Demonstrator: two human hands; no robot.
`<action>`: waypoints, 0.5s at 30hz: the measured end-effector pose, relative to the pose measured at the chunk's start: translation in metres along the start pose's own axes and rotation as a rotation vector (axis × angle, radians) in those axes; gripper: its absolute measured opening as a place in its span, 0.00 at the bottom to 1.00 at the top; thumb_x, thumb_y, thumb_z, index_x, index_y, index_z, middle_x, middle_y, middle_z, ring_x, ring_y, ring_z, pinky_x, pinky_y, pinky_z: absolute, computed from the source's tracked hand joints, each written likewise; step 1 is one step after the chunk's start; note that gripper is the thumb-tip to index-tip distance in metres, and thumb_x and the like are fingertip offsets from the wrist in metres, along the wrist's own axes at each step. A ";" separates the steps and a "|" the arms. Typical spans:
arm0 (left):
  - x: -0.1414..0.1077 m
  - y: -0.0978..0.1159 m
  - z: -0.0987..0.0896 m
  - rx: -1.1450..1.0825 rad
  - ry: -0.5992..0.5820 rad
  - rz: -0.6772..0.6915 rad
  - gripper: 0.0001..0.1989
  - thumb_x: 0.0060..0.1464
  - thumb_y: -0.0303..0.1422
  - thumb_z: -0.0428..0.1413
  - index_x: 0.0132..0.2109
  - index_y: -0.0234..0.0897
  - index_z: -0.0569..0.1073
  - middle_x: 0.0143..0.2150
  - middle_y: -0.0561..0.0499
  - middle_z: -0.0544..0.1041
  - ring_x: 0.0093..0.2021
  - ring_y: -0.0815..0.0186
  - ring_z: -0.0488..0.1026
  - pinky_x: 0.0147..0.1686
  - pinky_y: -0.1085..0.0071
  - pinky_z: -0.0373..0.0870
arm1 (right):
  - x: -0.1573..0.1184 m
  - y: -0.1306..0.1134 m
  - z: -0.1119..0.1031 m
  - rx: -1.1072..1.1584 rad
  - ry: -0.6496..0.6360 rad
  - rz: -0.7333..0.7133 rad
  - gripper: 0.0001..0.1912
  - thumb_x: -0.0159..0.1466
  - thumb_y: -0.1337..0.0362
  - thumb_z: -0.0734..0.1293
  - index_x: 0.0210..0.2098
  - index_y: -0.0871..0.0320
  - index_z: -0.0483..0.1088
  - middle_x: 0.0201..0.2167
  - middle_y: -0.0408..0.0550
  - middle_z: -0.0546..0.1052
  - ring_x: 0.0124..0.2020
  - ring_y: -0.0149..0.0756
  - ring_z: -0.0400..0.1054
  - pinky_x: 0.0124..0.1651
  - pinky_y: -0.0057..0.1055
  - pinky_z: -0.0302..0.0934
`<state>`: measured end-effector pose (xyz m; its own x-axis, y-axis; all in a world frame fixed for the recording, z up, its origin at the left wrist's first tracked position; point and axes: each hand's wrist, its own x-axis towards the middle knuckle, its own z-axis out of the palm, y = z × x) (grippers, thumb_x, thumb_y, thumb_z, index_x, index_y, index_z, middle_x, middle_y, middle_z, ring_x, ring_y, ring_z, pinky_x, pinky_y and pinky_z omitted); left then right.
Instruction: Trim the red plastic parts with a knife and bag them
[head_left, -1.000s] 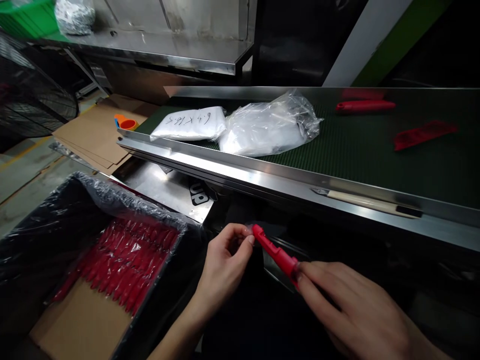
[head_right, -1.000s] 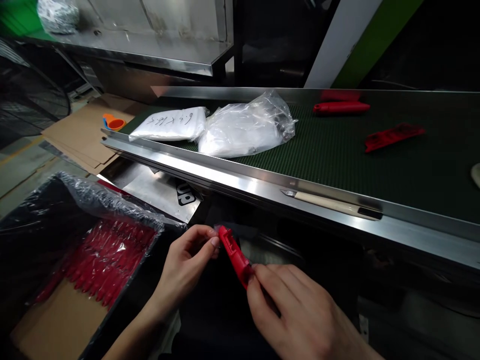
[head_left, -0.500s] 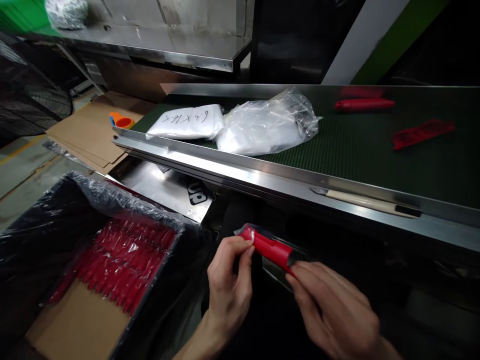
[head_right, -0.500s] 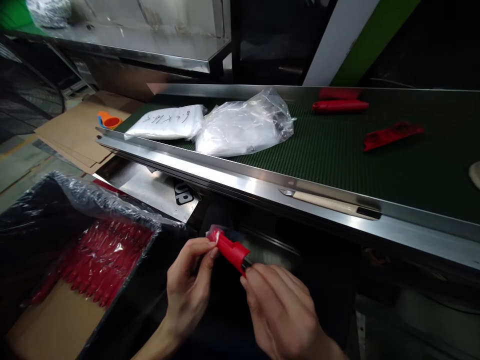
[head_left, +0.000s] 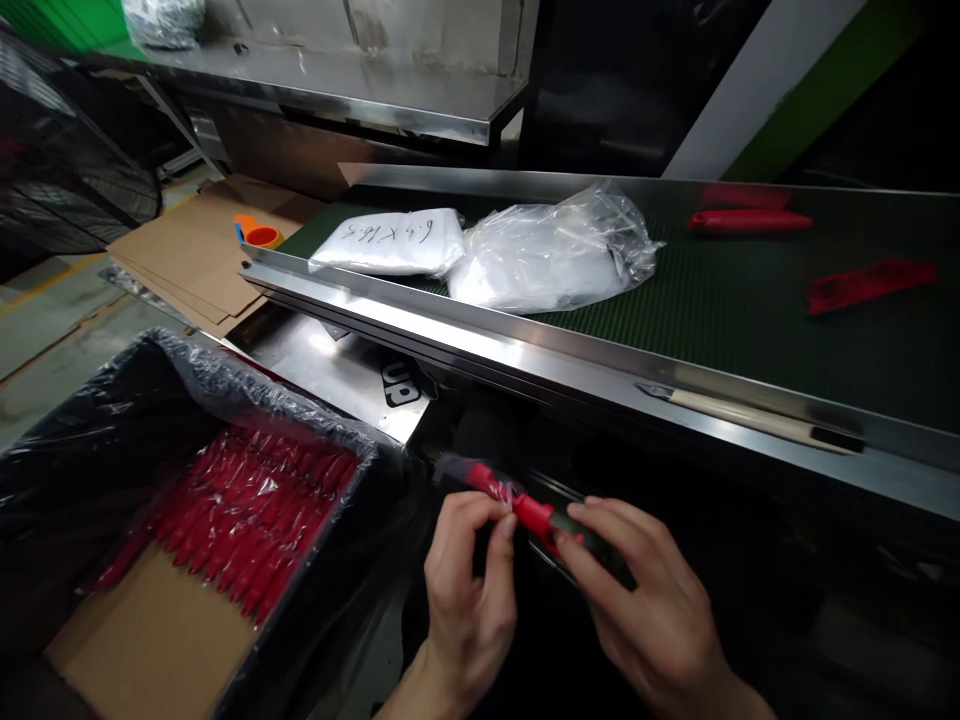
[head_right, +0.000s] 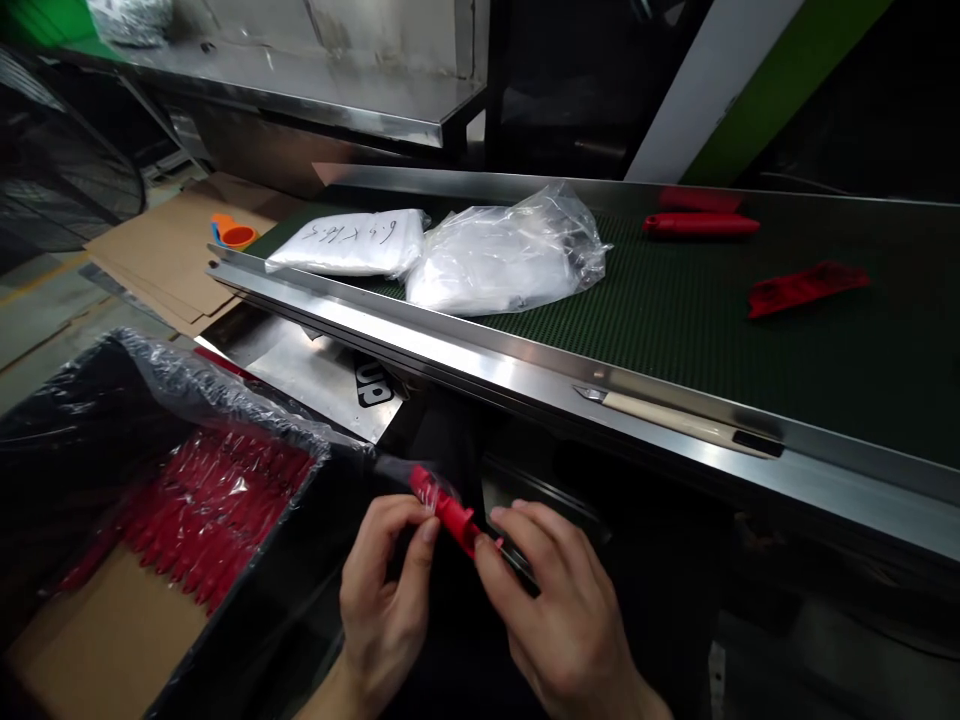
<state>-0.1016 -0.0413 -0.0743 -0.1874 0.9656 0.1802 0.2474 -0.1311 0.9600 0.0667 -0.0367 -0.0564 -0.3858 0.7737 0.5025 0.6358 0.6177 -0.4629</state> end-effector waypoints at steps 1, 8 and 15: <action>0.003 0.002 -0.005 0.004 -0.029 -0.012 0.05 0.65 0.25 0.51 0.42 0.40 0.70 0.39 0.53 0.69 0.40 0.68 0.68 0.42 0.71 0.64 | 0.005 0.002 -0.005 -0.074 -0.078 -0.109 0.18 0.66 0.78 0.59 0.48 0.60 0.75 0.50 0.57 0.75 0.56 0.51 0.66 0.49 0.48 0.69; 0.008 0.015 -0.042 -0.019 -0.310 -0.030 0.07 0.64 0.26 0.48 0.39 0.37 0.70 0.36 0.50 0.70 0.36 0.67 0.69 0.38 0.70 0.67 | 0.045 -0.006 -0.008 -0.008 -0.430 -0.389 0.18 0.66 0.75 0.55 0.48 0.67 0.73 0.52 0.60 0.74 0.54 0.52 0.69 0.50 0.48 0.71; -0.010 0.009 -0.099 0.066 -0.344 0.223 0.43 0.52 0.30 0.64 0.68 0.43 0.50 0.57 0.39 0.69 0.53 0.54 0.70 0.53 0.60 0.71 | 0.059 -0.027 0.017 0.400 -0.405 -0.225 0.15 0.65 0.66 0.66 0.52 0.51 0.70 0.42 0.47 0.79 0.39 0.38 0.77 0.42 0.24 0.75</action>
<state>-0.1914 -0.0745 -0.0467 0.2036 0.9352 0.2897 0.3085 -0.3420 0.8876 0.0153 -0.0048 -0.0270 -0.7547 0.5620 0.3385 0.2396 0.7164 -0.6553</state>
